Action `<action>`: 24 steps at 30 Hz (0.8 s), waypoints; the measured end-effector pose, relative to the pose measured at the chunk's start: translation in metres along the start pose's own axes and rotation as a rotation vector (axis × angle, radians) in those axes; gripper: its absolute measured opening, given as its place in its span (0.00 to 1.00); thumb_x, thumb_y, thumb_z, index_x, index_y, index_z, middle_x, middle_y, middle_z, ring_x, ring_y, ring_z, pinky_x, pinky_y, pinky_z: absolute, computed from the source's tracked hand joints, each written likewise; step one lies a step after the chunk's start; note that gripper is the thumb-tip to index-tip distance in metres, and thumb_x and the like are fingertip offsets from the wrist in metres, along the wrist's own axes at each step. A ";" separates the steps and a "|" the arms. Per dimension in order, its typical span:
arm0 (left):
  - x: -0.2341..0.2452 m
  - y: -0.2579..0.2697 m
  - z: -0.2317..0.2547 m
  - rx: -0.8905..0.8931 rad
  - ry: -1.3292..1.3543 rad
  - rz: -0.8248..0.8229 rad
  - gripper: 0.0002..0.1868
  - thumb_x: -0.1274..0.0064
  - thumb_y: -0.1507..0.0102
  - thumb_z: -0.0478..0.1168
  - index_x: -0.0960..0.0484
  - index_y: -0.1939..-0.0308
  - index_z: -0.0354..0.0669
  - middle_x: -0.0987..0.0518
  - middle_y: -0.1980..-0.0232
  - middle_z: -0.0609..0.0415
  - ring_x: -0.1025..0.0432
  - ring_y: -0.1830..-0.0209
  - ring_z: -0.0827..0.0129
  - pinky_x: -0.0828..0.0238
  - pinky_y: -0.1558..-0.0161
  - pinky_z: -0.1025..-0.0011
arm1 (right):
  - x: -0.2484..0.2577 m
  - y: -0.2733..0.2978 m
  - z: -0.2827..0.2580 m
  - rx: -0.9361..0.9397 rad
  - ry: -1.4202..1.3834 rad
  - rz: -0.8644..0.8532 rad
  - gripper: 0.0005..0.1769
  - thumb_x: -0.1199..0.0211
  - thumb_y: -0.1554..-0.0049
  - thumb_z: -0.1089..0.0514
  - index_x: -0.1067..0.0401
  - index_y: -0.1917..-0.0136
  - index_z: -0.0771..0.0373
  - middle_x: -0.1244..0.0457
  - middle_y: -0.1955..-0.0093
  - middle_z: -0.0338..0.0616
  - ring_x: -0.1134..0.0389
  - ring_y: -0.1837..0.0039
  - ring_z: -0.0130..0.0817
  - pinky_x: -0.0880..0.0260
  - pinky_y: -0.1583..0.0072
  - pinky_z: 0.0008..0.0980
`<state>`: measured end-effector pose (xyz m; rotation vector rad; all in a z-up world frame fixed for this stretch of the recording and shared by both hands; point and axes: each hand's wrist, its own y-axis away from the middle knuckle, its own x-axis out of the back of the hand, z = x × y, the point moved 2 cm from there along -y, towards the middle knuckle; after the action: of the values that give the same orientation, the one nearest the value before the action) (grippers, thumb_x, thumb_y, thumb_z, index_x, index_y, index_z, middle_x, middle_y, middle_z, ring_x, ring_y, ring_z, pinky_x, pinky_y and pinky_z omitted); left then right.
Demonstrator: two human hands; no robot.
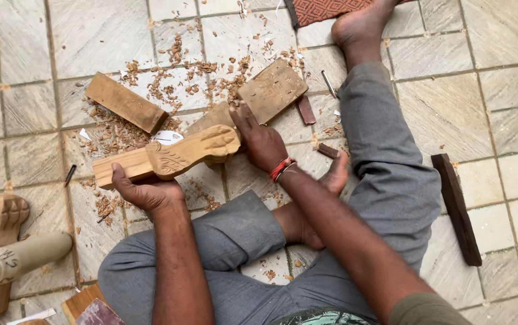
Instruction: The person sits on the floor and uses a sanding block to smooth the surface of a carved wooden piece. They rotate the piece to sand different sides and occasionally inspect the work.
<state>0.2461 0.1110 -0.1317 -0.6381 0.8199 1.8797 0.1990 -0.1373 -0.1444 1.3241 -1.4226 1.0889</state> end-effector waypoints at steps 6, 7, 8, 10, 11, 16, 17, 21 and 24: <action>0.013 0.011 -0.011 0.060 -0.125 -0.043 0.36 0.43 0.42 0.55 0.30 0.38 0.33 0.24 0.49 0.43 0.25 0.45 0.54 0.22 0.41 0.50 | -0.037 0.084 -0.027 -0.249 -0.350 0.230 0.37 0.29 0.49 0.58 0.39 0.30 0.64 0.42 0.37 0.57 0.30 0.44 0.56 0.28 0.45 0.49; 0.008 0.012 -0.018 0.060 -0.172 -0.050 0.36 0.43 0.42 0.54 0.31 0.38 0.33 0.24 0.49 0.43 0.25 0.44 0.54 0.22 0.41 0.51 | -0.035 0.089 -0.024 -0.216 -0.317 0.150 0.37 0.26 0.51 0.53 0.37 0.34 0.66 0.41 0.38 0.57 0.31 0.44 0.57 0.29 0.44 0.49; 0.004 0.013 -0.024 0.060 -0.219 -0.056 0.35 0.43 0.42 0.53 0.32 0.38 0.34 0.24 0.48 0.43 0.24 0.44 0.55 0.21 0.41 0.51 | -0.032 0.094 -0.021 -0.184 -0.285 0.070 0.38 0.24 0.53 0.49 0.34 0.37 0.69 0.39 0.40 0.57 0.31 0.43 0.58 0.30 0.42 0.49; 0.001 0.013 -0.029 0.047 -0.274 -0.089 0.36 0.43 0.41 0.52 0.34 0.36 0.35 0.24 0.48 0.43 0.24 0.45 0.54 0.21 0.41 0.52 | -0.019 0.098 -0.007 -0.173 -0.307 -0.068 0.36 0.23 0.53 0.46 0.30 0.40 0.70 0.36 0.42 0.57 0.30 0.43 0.56 0.30 0.40 0.48; 0.001 0.012 -0.030 0.036 -0.286 -0.119 0.37 0.43 0.41 0.52 0.36 0.35 0.36 0.24 0.48 0.43 0.24 0.46 0.54 0.21 0.42 0.52 | -0.011 0.099 0.005 -0.197 -0.365 -0.123 0.33 0.25 0.52 0.48 0.27 0.38 0.68 0.34 0.42 0.57 0.29 0.43 0.53 0.29 0.40 0.46; 0.012 0.000 -0.044 0.074 -0.341 -0.148 0.40 0.41 0.39 0.52 0.38 0.31 0.34 0.25 0.45 0.41 0.26 0.42 0.54 0.23 0.41 0.54 | 0.032 0.117 0.091 -0.436 -0.457 0.040 0.24 0.34 0.42 0.54 0.26 0.34 0.62 0.31 0.39 0.52 0.26 0.44 0.43 0.27 0.41 0.40; 0.014 -0.004 -0.048 0.094 -0.399 -0.120 0.41 0.40 0.40 0.53 0.38 0.31 0.36 0.26 0.44 0.42 0.26 0.41 0.55 0.22 0.41 0.55 | 0.036 0.117 0.105 -0.497 -0.417 0.071 0.23 0.33 0.42 0.55 0.26 0.34 0.62 0.31 0.38 0.51 0.26 0.44 0.42 0.27 0.42 0.39; 0.013 -0.017 -0.057 0.128 -0.452 -0.142 0.41 0.39 0.39 0.53 0.40 0.30 0.38 0.27 0.41 0.44 0.29 0.36 0.57 0.27 0.37 0.58 | 0.054 0.115 0.135 -0.578 -0.450 0.197 0.18 0.33 0.41 0.57 0.23 0.37 0.61 0.29 0.41 0.51 0.26 0.44 0.38 0.26 0.43 0.37; 0.015 -0.019 -0.055 0.172 -0.483 -0.189 0.40 0.39 0.38 0.54 0.36 0.31 0.35 0.26 0.44 0.45 0.26 0.40 0.57 0.22 0.40 0.59 | 0.077 0.122 0.147 -0.596 -0.543 0.484 0.15 0.42 0.37 0.63 0.19 0.41 0.59 0.27 0.43 0.47 0.24 0.43 0.33 0.24 0.41 0.33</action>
<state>0.2617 0.0833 -0.1833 -0.1338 0.5729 1.6700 0.0684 -0.2923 -0.1070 0.8786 -2.3335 0.5052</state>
